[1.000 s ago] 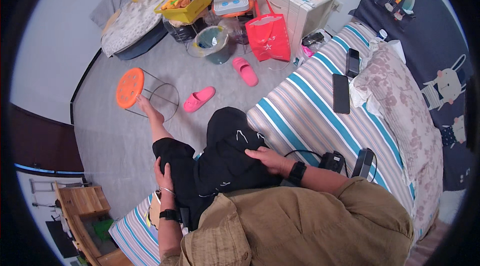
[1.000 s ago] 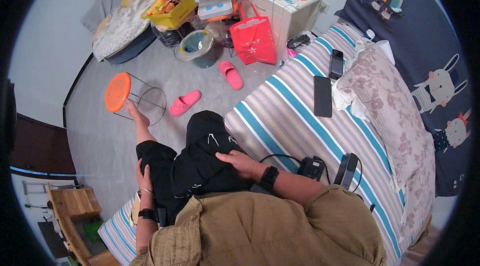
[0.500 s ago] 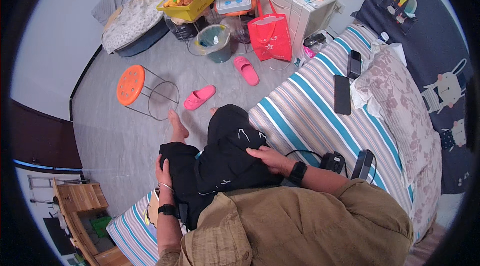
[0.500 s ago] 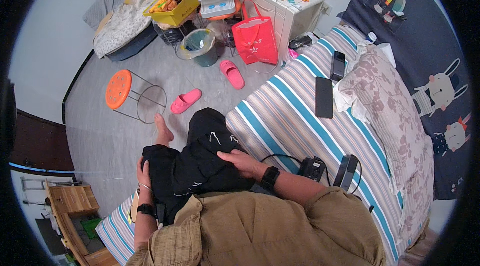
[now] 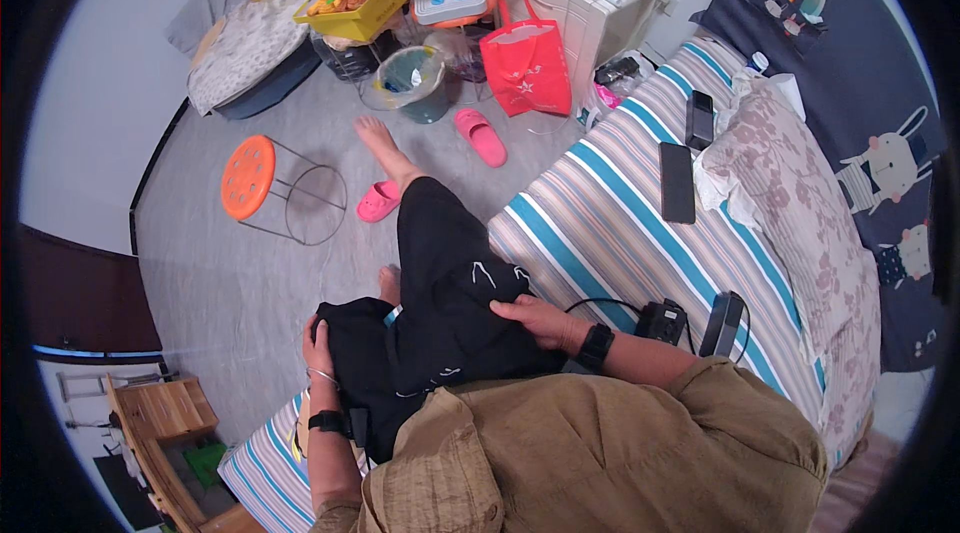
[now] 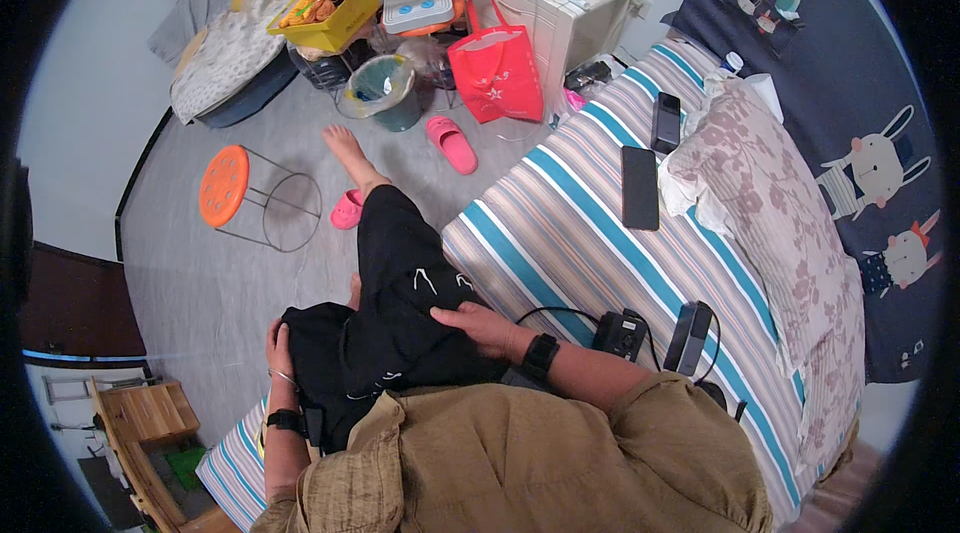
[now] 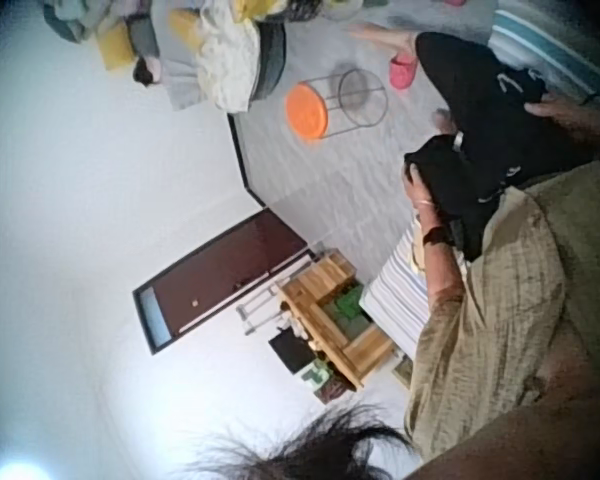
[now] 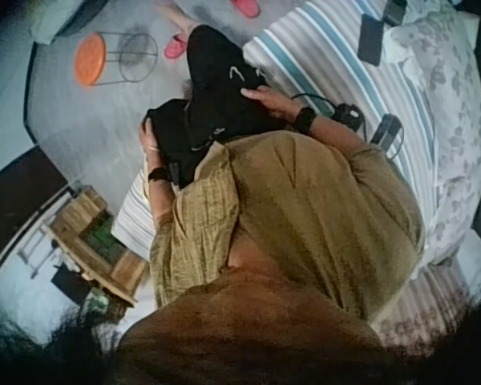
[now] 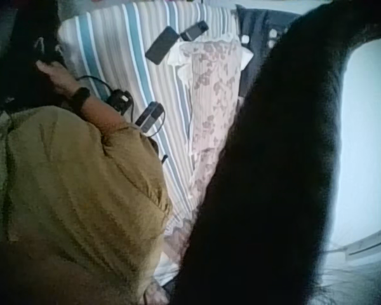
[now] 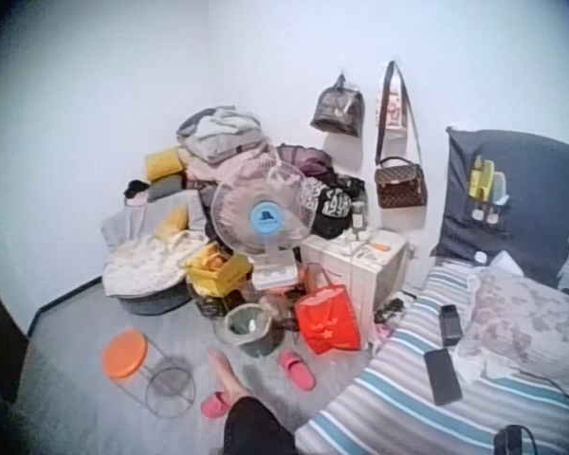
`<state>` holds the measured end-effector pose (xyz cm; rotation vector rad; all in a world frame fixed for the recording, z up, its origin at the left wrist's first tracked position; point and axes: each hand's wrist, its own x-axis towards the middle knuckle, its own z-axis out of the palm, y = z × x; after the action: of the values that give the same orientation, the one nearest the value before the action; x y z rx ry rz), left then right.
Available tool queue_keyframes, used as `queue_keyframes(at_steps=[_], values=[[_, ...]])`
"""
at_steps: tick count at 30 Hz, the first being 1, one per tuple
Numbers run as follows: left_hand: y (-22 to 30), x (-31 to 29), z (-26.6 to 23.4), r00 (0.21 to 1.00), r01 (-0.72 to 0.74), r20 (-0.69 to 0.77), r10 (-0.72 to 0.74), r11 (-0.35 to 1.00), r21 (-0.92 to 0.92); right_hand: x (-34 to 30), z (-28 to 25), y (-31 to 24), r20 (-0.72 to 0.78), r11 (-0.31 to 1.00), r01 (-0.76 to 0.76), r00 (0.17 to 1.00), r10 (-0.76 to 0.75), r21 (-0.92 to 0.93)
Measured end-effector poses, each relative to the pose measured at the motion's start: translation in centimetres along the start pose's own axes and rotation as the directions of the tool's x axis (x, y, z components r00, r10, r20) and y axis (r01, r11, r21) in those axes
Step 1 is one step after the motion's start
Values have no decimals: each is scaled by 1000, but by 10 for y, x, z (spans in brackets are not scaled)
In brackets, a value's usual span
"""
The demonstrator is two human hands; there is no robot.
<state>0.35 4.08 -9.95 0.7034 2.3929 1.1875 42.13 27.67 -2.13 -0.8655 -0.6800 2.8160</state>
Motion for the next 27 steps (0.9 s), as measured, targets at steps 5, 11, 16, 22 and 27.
queue_keyframes(at_steps=[5, 11, 16, 22, 27], values=[[-5, 8, -1, 999, 39, 24, -38, 999, -37, -7, 4, -6, -7, 998, -65, 998, 65, -13], [0, 8, -2, 1000, -1, 0, 1, 1000, 23, -15, 4, -10, -8, 996, -91, 996, 91, 13], [2, 7, -4, 1000, 17, 12, -17, 999, 32, -13, 7, -9, 11, 997, -71, 997, 70, 35], [2, 4, 0, 999, 29, 21, -29, 1000, 11, -12, 5, -10, -14, 999, -40, 999, 40, 8], [-4, 0, -1, 1000, 10, 18, -11, 998, 64, -13, 15, -14, -30, 1000, -26, 999, 26, -13]])
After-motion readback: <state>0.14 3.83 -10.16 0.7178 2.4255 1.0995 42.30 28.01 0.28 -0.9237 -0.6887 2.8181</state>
